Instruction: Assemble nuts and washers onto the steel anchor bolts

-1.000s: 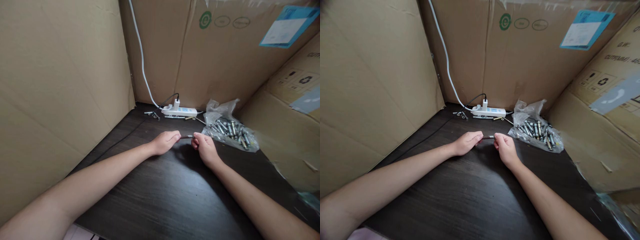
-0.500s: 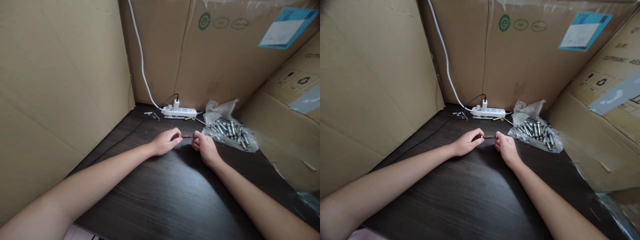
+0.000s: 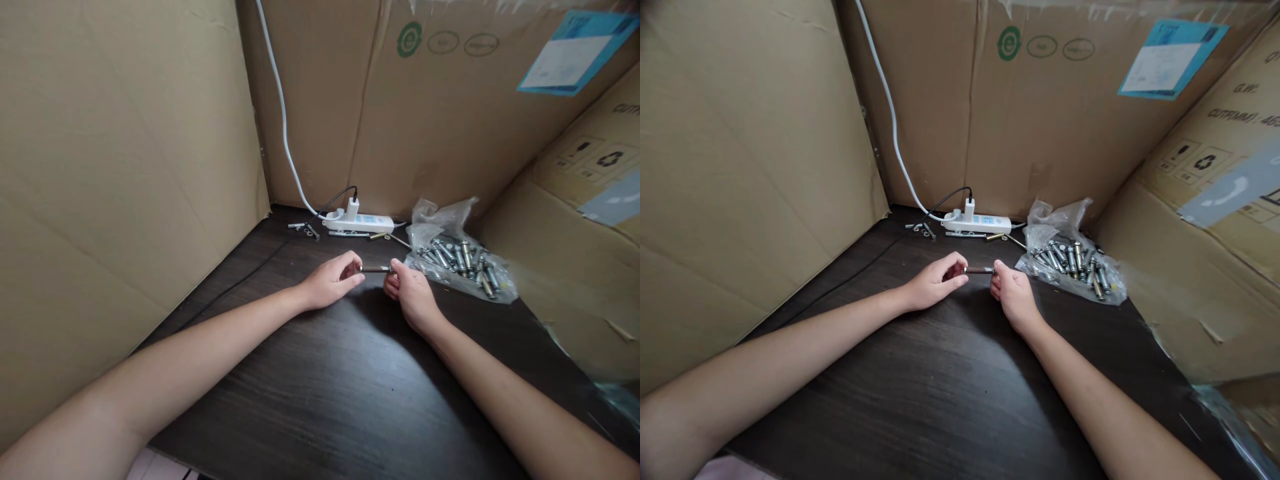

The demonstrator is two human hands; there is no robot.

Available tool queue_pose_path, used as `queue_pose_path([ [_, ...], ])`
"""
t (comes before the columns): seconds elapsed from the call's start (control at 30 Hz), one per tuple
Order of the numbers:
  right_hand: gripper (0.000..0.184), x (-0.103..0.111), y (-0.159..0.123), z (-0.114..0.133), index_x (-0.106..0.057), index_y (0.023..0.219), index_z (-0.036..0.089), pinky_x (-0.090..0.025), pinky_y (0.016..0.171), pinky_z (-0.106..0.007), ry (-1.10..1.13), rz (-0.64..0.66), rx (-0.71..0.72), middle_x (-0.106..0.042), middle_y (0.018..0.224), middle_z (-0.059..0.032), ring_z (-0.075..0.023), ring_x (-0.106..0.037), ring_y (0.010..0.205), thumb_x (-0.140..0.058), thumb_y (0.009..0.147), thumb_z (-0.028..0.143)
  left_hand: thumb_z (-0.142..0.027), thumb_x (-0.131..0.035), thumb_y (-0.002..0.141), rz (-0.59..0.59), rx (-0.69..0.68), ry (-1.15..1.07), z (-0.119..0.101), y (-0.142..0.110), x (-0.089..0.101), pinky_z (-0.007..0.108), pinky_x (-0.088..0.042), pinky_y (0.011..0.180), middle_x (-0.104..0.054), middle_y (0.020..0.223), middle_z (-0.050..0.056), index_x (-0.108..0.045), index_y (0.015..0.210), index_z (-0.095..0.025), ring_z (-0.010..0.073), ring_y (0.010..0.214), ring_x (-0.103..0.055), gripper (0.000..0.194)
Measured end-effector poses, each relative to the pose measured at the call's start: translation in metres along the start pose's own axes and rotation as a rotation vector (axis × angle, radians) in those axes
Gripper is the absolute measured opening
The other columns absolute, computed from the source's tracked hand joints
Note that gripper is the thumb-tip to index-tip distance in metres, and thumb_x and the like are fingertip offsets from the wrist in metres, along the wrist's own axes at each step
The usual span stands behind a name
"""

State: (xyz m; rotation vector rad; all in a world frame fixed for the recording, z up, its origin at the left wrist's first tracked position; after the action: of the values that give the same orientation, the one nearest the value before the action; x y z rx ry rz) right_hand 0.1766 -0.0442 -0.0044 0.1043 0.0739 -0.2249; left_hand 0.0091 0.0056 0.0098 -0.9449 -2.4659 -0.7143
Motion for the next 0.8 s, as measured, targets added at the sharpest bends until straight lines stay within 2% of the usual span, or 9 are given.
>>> queue_pose_path([
  [0.2, 0.056, -0.0016, -0.0013, 0.0021, -0.028, 0.047, 0.021, -0.023, 0.039, -0.022, -0.021, 0.017, 0.008, -0.025, 0.043, 0.0068, -0.0056, -0.027, 0.039, -0.057, 0.077, 0.059, -0.033, -0.028, 0.096, 0.016, -0.052, 0.014, 0.0015, 0.0025, 0.0012, 0.026, -0.037, 0.076, -0.051, 0.077, 0.0, -0.05, 0.078, -0.016, 0.0131, 0.076, -0.048, 0.033],
  [0.3, 0.057, -0.0016, -0.0009, 0.0021, -0.028, 0.047, 0.021, -0.023, 0.039, -0.022, -0.03, 0.029, 0.015, -0.025, 0.043, 0.0069, -0.0056, -0.027, 0.039, -0.057, 0.076, 0.06, -0.031, -0.033, 0.094, 0.018, -0.047, 0.034, 0.0023, 0.0033, 0.0004, 0.025, -0.037, 0.073, -0.051, 0.076, 0.0, -0.049, 0.076, -0.016, 0.0127, 0.074, -0.047, 0.029],
  [0.43, 0.056, -0.0002, 0.0002, 0.0003, -0.028, 0.047, 0.021, -0.024, 0.04, -0.022, -0.032, 0.037, 0.01, -0.024, 0.043, 0.0069, -0.0059, -0.027, 0.039, -0.056, 0.078, 0.058, -0.031, -0.043, 0.09, -0.023, -0.027, 0.014, 0.0018, 0.0024, -0.0005, 0.024, -0.036, 0.066, -0.049, 0.075, -0.001, -0.05, 0.083, -0.017, 0.0115, 0.069, -0.044, 0.018],
  [0.63, 0.053, 0.0, 0.0001, -0.0006, -0.03, 0.049, 0.02, -0.024, 0.041, -0.022, -0.002, 0.045, -0.008, -0.026, 0.044, 0.0067, -0.006, -0.028, 0.04, -0.054, 0.081, 0.055, -0.029, -0.049, 0.086, -0.061, -0.018, 0.001, 0.0023, 0.0017, -0.0002, 0.022, -0.035, 0.063, -0.045, 0.074, -0.003, -0.05, 0.088, -0.018, 0.0104, 0.066, -0.041, 0.012],
  [0.73, 0.053, -0.0002, -0.0002, 0.0, -0.029, 0.049, 0.02, -0.023, 0.041, -0.022, 0.012, 0.035, -0.004, -0.025, 0.044, 0.0069, -0.0058, -0.027, 0.04, -0.054, 0.081, 0.054, -0.031, -0.045, 0.089, -0.024, -0.014, 0.008, 0.0013, 0.0018, 0.0008, 0.023, -0.035, 0.065, -0.048, 0.074, -0.002, -0.05, 0.086, -0.018, 0.0108, 0.068, -0.043, 0.015],
  [0.8, 0.054, -0.0002, -0.0005, 0.0001, -0.029, 0.049, 0.02, -0.023, 0.041, -0.022, 0.008, 0.033, -0.003, -0.025, 0.044, 0.0069, -0.0058, -0.027, 0.039, -0.055, 0.08, 0.055, -0.033, -0.037, 0.092, 0.014, -0.013, 0.012, 0.0005, 0.0019, 0.0013, 0.024, -0.036, 0.068, -0.05, 0.075, -0.002, -0.05, 0.081, -0.017, 0.0114, 0.071, -0.045, 0.024],
])
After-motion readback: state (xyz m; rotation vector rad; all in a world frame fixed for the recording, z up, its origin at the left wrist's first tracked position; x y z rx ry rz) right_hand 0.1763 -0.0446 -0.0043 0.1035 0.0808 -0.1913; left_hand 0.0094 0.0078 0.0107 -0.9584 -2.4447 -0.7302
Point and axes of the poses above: each hand's wrist, its own y-axis towards the middle knuckle, its own x-axis out of the back of the hand, z = x × y, the point moved 2 cm from there along y, towards the middle knuckle
